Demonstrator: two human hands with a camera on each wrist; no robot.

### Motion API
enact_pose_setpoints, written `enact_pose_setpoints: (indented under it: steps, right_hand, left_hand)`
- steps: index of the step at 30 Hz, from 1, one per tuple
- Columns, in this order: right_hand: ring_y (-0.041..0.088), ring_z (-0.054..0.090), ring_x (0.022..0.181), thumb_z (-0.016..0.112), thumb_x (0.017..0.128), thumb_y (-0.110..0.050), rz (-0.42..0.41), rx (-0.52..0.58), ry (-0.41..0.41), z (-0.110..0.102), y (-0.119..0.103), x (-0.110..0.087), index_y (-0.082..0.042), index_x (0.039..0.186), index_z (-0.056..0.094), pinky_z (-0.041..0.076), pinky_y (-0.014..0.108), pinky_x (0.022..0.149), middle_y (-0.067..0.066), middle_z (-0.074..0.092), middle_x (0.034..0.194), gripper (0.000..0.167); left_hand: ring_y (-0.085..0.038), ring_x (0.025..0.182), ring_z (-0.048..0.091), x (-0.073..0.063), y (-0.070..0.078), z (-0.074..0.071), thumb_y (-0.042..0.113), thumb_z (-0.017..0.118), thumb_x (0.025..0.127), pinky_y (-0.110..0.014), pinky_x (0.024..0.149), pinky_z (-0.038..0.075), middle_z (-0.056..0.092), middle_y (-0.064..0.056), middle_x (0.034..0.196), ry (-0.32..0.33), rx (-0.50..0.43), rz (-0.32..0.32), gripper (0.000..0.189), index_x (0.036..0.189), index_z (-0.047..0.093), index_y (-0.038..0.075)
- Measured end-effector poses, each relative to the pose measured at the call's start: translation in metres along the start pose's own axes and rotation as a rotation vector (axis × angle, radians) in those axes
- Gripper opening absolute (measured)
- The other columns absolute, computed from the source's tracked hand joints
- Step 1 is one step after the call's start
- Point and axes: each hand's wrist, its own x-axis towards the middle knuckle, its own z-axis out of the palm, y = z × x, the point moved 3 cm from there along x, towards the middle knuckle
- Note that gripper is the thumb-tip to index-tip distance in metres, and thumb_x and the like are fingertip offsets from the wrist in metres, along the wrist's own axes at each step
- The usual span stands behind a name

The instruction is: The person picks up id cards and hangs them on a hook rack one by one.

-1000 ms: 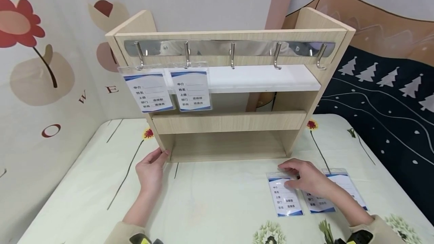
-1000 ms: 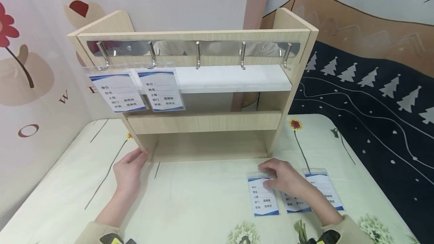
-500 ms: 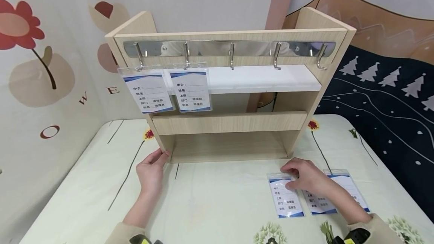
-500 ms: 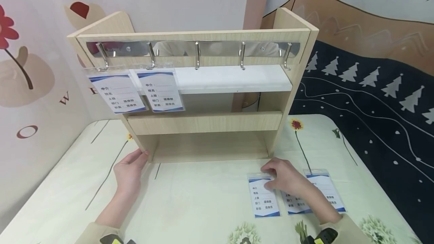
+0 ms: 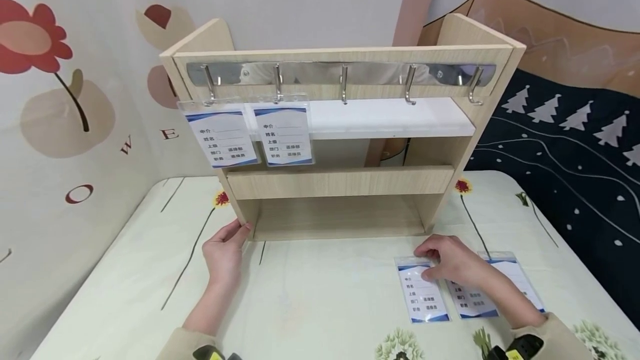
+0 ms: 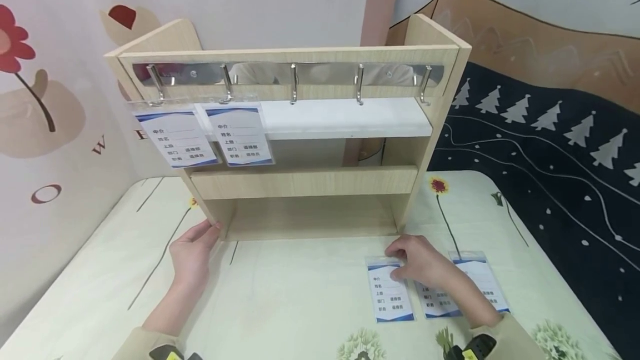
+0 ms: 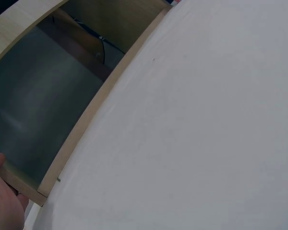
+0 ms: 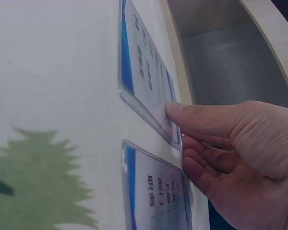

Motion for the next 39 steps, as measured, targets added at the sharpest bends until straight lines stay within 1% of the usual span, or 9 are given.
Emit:
enact_pose_setpoints:
  steps: [6,8,12,16,20,25,29,33,39]
  right_hand:
    - [0.016,0.055,0.088,0.091,0.076,-0.008,0.002,-0.016,-0.032,0.0007,-0.003,0.0029,-0.006,0.107,0.071,0.052,0.033,0.079,-0.003,0.064,0.097,0.037]
    - [0.016,0.054,0.088,0.09,0.076,-0.007,-0.004,-0.017,-0.04,0.0004,-0.0034,0.0035,-0.005,0.108,0.07,0.051,0.034,0.079,-0.002,0.063,0.097,0.037]
    - [0.018,0.053,0.09,0.09,0.077,-0.006,0.005,-0.011,-0.051,0.0004,-0.0036,0.0055,-0.004,0.112,0.067,0.051,0.033,0.08,-0.001,0.061,0.098,0.042]
    - [0.019,0.052,0.091,0.089,0.077,-0.005,-0.003,-0.01,-0.064,0.0008,-0.0034,0.0065,-0.003,0.115,0.064,0.05,0.032,0.08,-0.001,0.059,0.098,0.045]
    - [0.018,0.05,0.089,0.088,0.078,-0.004,-0.025,-0.006,-0.082,0.0006,-0.0034,0.006,-0.003,0.112,0.064,0.049,0.03,0.077,-0.001,0.058,0.096,0.041]
    - [0.019,0.048,0.085,0.087,0.08,-0.004,-0.024,-0.022,-0.121,0.0016,-0.0052,0.0059,-0.007,0.105,0.065,0.045,0.028,0.072,-0.002,0.056,0.09,0.033]
    - [0.019,0.048,0.084,0.086,0.08,-0.003,-0.026,-0.035,-0.14,0.0013,-0.0056,0.0058,-0.008,0.103,0.066,0.044,0.029,0.071,-0.002,0.055,0.088,0.031]
    - [0.019,0.048,0.085,0.085,0.081,-0.003,-0.038,-0.03,-0.137,0.0015,-0.0041,0.0051,-0.008,0.104,0.066,0.044,0.028,0.071,-0.002,0.055,0.089,0.031]
    - [0.017,0.049,0.088,0.084,0.083,-0.004,-0.095,0.011,-0.098,0.0031,0.0004,0.0022,-0.006,0.11,0.066,0.047,0.027,0.074,-0.003,0.056,0.095,0.032]
  left_hand:
    - [0.008,0.089,0.065,-0.0009,0.0003,-0.0008,0.011,0.074,0.095,-0.011,0.079,0.054,0.069,-0.02,0.125,-0.01,0.027,-0.011,0.036,0.126,0.069,-0.005]
    - [0.009,0.089,0.065,-0.0007,0.0005,-0.001,0.012,0.074,0.095,-0.011,0.079,0.054,0.068,-0.021,0.127,-0.009,0.038,-0.011,0.036,0.126,0.069,-0.005]
    - [0.009,0.089,0.065,0.0008,0.0006,-0.0011,0.011,0.074,0.095,-0.011,0.08,0.054,0.069,-0.02,0.126,0.002,0.032,-0.015,0.035,0.126,0.069,-0.004]
    - [0.009,0.089,0.065,0.001,0.0006,-0.0012,0.01,0.074,0.095,-0.011,0.08,0.054,0.068,-0.02,0.127,0.001,0.022,-0.014,0.035,0.126,0.069,-0.004]
    - [0.009,0.09,0.065,0.0005,0.0,-0.0016,0.011,0.074,0.095,-0.011,0.08,0.054,0.069,-0.019,0.126,-0.002,0.026,-0.015,0.035,0.126,0.069,-0.005]
    - [0.008,0.09,0.065,0.0011,-0.0021,-0.0015,0.011,0.074,0.095,-0.011,0.079,0.054,0.071,-0.018,0.124,0.003,0.046,-0.011,0.034,0.124,0.07,-0.004]
    - [0.009,0.09,0.065,-0.0002,-0.0028,-0.0004,0.011,0.074,0.095,-0.01,0.079,0.054,0.07,-0.019,0.124,0.0,0.051,-0.011,0.034,0.124,0.07,-0.004]
    - [0.009,0.088,0.065,-0.0012,-0.0017,0.0004,0.011,0.075,0.094,-0.011,0.078,0.054,0.071,-0.019,0.122,0.003,0.043,-0.01,0.034,0.124,0.07,-0.004]
    - [0.008,0.088,0.066,-0.0006,-0.0007,-0.001,0.011,0.074,0.094,-0.011,0.077,0.055,0.072,-0.017,0.119,0.008,0.042,0.009,0.033,0.123,0.07,-0.005]
